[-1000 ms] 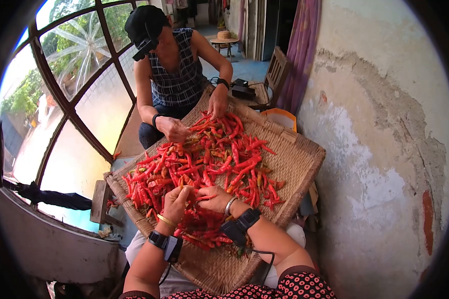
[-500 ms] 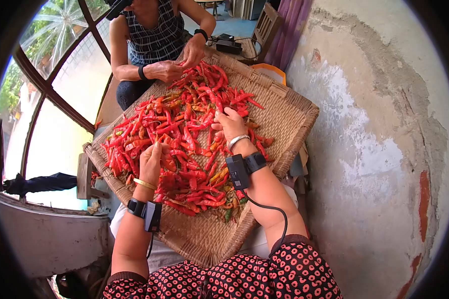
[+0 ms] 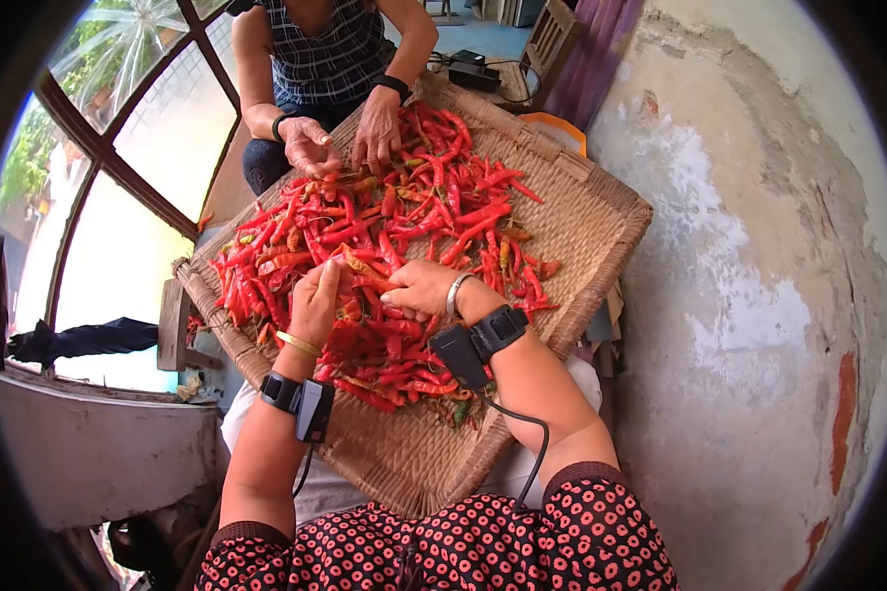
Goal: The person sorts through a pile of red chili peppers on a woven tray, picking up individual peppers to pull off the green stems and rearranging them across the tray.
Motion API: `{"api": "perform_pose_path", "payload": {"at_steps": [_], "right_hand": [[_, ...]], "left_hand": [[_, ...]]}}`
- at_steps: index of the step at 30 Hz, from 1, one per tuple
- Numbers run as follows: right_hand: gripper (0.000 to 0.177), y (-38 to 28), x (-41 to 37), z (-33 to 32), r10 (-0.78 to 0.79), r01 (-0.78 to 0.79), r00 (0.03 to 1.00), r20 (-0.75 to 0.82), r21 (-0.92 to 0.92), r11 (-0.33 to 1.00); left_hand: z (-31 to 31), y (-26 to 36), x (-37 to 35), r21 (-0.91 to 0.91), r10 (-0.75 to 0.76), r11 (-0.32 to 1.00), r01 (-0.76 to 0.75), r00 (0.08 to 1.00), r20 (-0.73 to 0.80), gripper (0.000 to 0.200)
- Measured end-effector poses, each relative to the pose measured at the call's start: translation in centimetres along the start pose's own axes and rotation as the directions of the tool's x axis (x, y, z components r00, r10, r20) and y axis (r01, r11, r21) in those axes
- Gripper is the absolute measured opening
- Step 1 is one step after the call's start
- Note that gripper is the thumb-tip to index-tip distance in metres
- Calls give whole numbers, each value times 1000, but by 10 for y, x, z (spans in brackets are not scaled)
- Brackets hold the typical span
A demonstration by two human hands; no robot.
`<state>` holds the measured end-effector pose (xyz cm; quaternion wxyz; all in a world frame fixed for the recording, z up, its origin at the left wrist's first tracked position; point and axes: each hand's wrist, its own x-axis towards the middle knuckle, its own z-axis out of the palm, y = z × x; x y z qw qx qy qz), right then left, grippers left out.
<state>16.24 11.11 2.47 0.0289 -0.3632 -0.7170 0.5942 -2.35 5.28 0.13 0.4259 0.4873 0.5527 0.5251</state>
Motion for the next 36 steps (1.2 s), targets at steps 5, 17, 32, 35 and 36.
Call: {"api": "perform_pose_path", "payload": {"at_steps": [5, 17, 32, 35, 36], "right_hand": [[42, 6, -17, -43, 20, 347, 714, -700, 378, 858], [29, 35, 5, -32, 220, -606, 753, -621, -522, 600], [24, 1, -31, -48, 36, 58, 813, -581, 141, 988], [31, 7, -25, -57, -141, 668, 416, -898, 197, 717], [39, 5, -27, -61, -2, 696, 448, -894, 347, 629]], "left_hand": [[-4, 6, -4, 721, 272, 640, -265, 956, 109, 16], [-5, -3, -6, 849, 61, 443, -286, 955, 290, 27], [-8, -13, 3, 589, 256, 612, -528, 836, 485, 12], [-4, 2, 2, 520, 258, 720, -460, 872, 415, 11], [-3, 4, 2, 522, 251, 721, -456, 874, 417, 11]]}}
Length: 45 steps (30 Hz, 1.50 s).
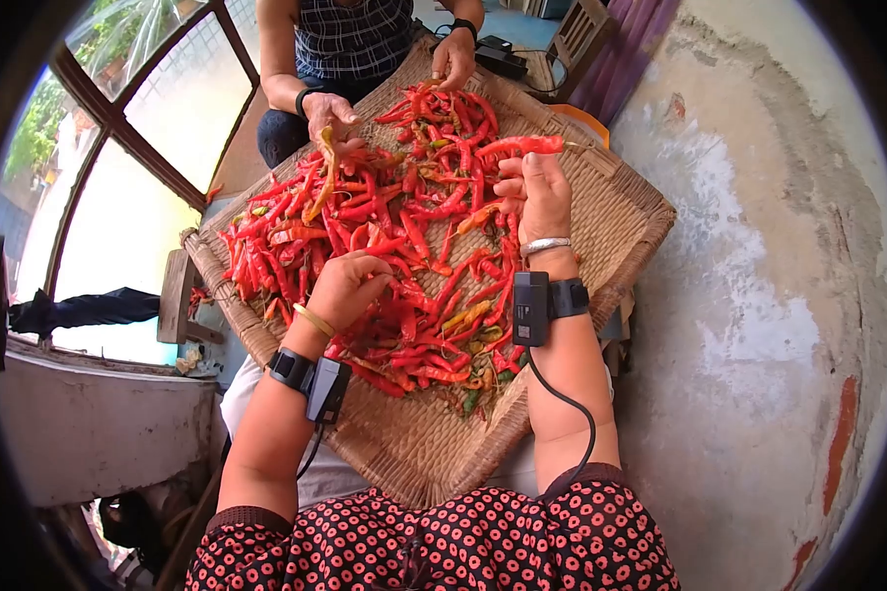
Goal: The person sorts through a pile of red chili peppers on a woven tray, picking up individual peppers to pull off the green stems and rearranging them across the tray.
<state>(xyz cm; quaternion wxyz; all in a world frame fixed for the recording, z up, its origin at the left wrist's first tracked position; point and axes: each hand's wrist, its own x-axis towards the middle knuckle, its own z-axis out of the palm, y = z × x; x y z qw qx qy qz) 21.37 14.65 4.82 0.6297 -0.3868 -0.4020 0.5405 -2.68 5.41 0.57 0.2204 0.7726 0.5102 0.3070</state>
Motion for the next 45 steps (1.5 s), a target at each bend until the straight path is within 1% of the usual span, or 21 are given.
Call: {"api": "perform_pose_path", "payload": {"at_steps": [2, 4, 6, 9, 13, 15, 22, 24, 25, 27, 28, 30, 32, 33, 34, 36, 37, 39, 42, 44, 45], "right_hand": [[45, 9, 5, -8, 197, -203, 974, -115, -49, 978], [44, 19, 4, -8, 329, -336, 939, -97, -457, 824], [35, 24, -5, 5, 376, -175, 909, 179, -655, 735], [29, 41, -27, 28, 453, 25, 712, 536, -664, 747], [30, 49, -47, 45, 429, 244, 582, 691, -652, 718], [26, 52, -50, 47, 591, 136, 505, 629, -734, 665], [18, 39, -42, 41, 573, -201, 551, 607, -570, 797], [20, 33, -28, 25, 457, -258, 720, 523, -410, 875], [21, 26, -24, 22, 391, -328, 812, 433, -216, 920], [22, 19, -14, 16, 322, -333, 936, 143, 62, 941], [25, 17, -10, 9, 372, -371, 928, 22, -61, 927], [27, 33, 1, -5, 440, -379, 898, 26, -466, 800], [30, 51, -9, 1, 480, -145, 834, 273, -730, 668], [25, 48, -16, 12, 577, -21, 763, 291, -881, 472], [22, 53, -21, 19, 536, 294, 722, 439, -895, 337], [24, 64, -37, 30, 461, 455, 719, 520, -854, 254], [24, 65, -43, 34, 460, 453, 721, 518, -855, 254], [24, 64, -49, 41, 524, 560, 711, 469, -828, -19], [24, 61, -47, 43, 602, 627, 649, 465, -775, -77], [20, 45, -38, 36, 595, 593, 663, 454, -804, -48], [19, 39, -30, 29, 600, 553, 652, 464, -832, 42]], "left_hand": [[-1, 2, 1, -162, -124, 980, 114, 991, -55, 10], [-1, 4, 1, -201, -134, 973, 116, 988, -77, 9], [-1, 6, 0, -346, -242, 916, 201, 967, -78, 9], [4, -3, 0, -455, -296, 862, 222, 950, -96, 8], [0, 4, 1, -559, -357, 793, 242, 928, -105, 8], [-1, 4, 0, -676, -373, 696, 242, 927, -52, 9], [-2, 9, 0, -761, -388, 605, 232, 921, -28, 14], [7, -1, -1, -506, -294, 837, 205, 950, -101, 17], [7, -1, -2, -509, -296, 836, 206, 950, -101, 17], [6, 1, -3, -84, -78, 993, 83, 995, 59, 21], [6, 2, -5, 129, 2, 991, -24, 985, 170, 23], [11, -3, -8, 156, 17, 987, -42, 987, 159, 28], [10, -1, -8, 198, 11, 979, -55, 976, 215, 27], [10, -1, -8, 199, 11, 979, -54, 977, 214, 27], [10, 0, -8, 196, -7, 980, -41, 971, 238, 26], [11, -1, -8, 193, -25, 981, -28, 964, 266, 26], [11, -2, -7, 197, -35, 980, -23, 957, 287, 24], [12, -4, -6, 202, -41, 979, -23, 951, 306, 22], [10, -4, -6, 176, 33, 981, -86, 958, 284, 19], [10, -3, -7, 13, 187, 982, -188, 982, 25, 14], [7, 0, -6, 12, 186, 982, -186, 982, 23, 14]]}}
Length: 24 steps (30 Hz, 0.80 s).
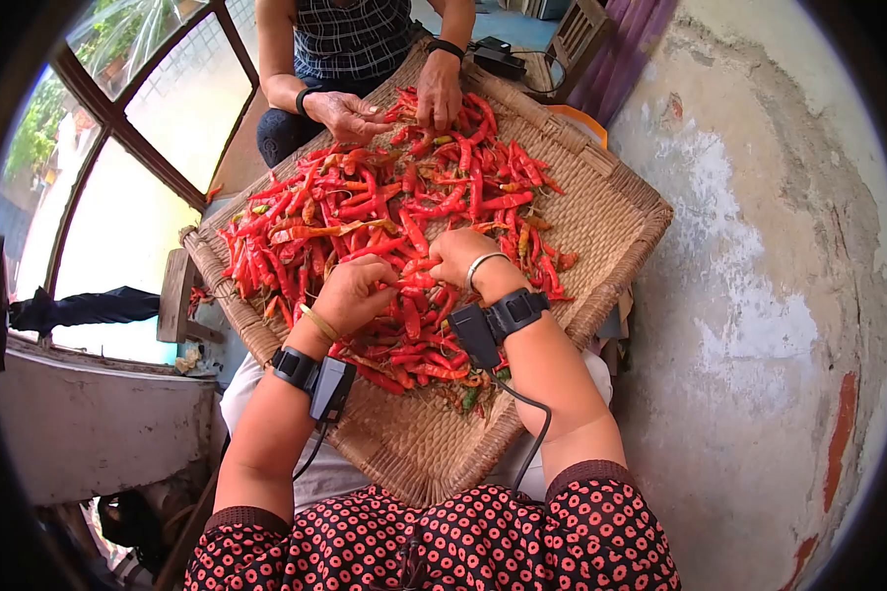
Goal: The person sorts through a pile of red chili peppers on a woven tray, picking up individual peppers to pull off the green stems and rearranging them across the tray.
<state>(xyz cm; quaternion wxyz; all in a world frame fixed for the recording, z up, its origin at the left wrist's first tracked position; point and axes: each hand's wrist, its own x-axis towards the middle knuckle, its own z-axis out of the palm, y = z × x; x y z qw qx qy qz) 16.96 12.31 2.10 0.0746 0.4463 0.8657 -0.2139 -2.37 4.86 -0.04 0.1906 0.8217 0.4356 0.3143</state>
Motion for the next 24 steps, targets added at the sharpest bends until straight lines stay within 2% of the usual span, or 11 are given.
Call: {"api": "perform_pose_path", "payload": {"at_steps": [3, 4, 5, 7, 10, 12, 15, 20, 21, 22, 24], "right_hand": [[15, 37, -7, -11, 30, 34, 988, -150, 408, 913], [19, 39, -11, -16, 254, -90, 961, -107, 749, 657], [23, 45, -8, -16, 354, 87, 898, -262, 894, 440], [29, 50, -6, -19, 587, 288, 770, -251, 957, 31], [31, 37, -5, -15, 563, 154, 798, -214, 976, 153], [31, 28, 1, -3, 233, 88, 958, -168, 943, 321], [26, -16, -4, -3, -46, 66, 998, -53, 921, 385], [19, -25, 1, 8, -48, 4, 999, 20, 899, 439], [19, -20, 2, 9, -46, 3, 999, 19, 898, 440], [20, -12, 5, 11, -3, -3, 1000, 6, 825, 566], [21, 3, 2, 0, 29, -31, 1000, 11, 529, 848]], "left_hand": [[-7, 6, 4, -195, -234, 955, 223, 971, -38, 10], [-5, 5, 3, -348, -355, 880, 324, 935, -27, 10], [-4, 4, 4, -490, -466, 771, 408, 885, 4, 10], [-5, 4, 5, -567, -459, 732, 378, 889, 0, 13], [-9, 5, 7, -675, -544, 591, 442, 836, 72, 7], [-11, 5, 8, -786, -583, 470, 402, 810, 66, 6], [-7, 4, 8, -738, -564, 519, 431, 822, 84, 6], [2, 5, 5, -456, -320, 848, 270, 947, -34, 10], [-2, 9, 5, -214, -249, 951, 224, 964, -97, 10], [-5, 10, 5, 44, -164, 984, 172, 977, -139, 10], [-7, 8, 6, 165, -133, 971, 172, 965, -226, 10]]}}
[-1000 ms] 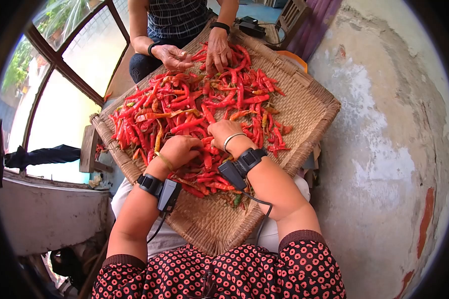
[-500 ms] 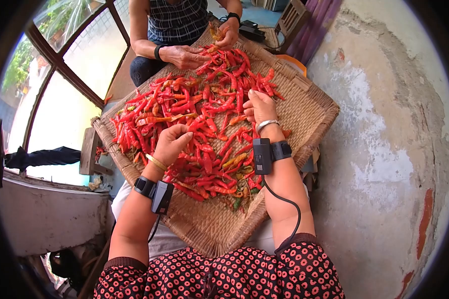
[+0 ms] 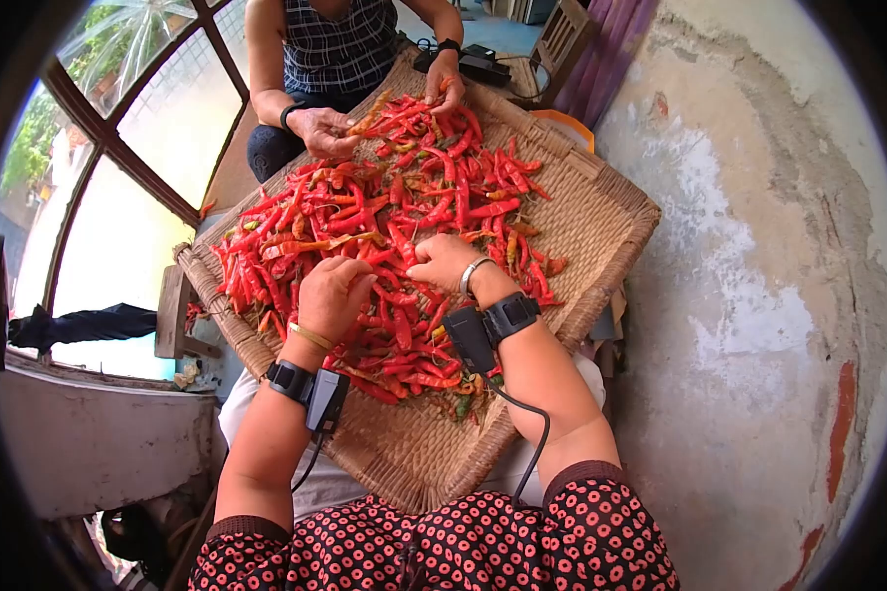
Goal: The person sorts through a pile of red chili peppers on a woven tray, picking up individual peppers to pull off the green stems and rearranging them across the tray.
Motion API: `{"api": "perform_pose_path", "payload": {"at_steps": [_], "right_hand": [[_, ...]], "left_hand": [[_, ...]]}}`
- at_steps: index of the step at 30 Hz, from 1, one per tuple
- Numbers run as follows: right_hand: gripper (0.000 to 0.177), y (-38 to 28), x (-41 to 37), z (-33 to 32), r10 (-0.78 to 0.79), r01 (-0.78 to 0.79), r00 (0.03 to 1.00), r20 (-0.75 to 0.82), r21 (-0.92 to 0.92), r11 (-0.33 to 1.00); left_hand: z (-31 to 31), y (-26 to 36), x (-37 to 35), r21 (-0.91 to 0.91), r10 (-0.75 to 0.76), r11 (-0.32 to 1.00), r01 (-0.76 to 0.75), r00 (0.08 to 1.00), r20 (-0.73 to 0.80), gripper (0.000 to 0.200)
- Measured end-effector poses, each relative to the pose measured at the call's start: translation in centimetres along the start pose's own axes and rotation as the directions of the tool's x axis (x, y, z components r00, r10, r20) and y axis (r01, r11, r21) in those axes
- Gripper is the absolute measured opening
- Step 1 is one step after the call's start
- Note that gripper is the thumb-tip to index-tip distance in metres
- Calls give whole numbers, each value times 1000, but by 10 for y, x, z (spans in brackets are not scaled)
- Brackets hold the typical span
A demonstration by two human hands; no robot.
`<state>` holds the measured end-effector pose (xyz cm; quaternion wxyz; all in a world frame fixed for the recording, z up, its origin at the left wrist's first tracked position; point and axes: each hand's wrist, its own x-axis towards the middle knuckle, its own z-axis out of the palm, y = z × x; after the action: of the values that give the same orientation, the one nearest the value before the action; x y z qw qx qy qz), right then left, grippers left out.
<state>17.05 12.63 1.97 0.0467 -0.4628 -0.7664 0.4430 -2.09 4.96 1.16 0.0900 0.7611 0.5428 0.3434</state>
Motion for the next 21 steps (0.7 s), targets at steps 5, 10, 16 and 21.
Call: {"api": "perform_pose_path", "payload": {"at_steps": [5, 10, 16, 21], "right_hand": [[19, 17, -11, -32, 137, 343, 891, -432, 840, 421], [33, 22, -2, -24, 289, 136, 831, -475, 678, 723], [36, -3, 8, 22, -207, 219, 944, -257, 19, 976], [31, -6, 7, 35, -368, 301, 902, -224, -285, 910]], "left_hand": [[1, -8, -1, 246, 2, 969, 21, 996, -91, 10], [4, -13, -2, 407, -120, 906, 114, 993, -10, 17], [9, -20, -6, 372, -231, 911, 179, 968, 99, 18], [4, -9, -3, 125, -47, 991, 42, 998, 35, 14]]}}
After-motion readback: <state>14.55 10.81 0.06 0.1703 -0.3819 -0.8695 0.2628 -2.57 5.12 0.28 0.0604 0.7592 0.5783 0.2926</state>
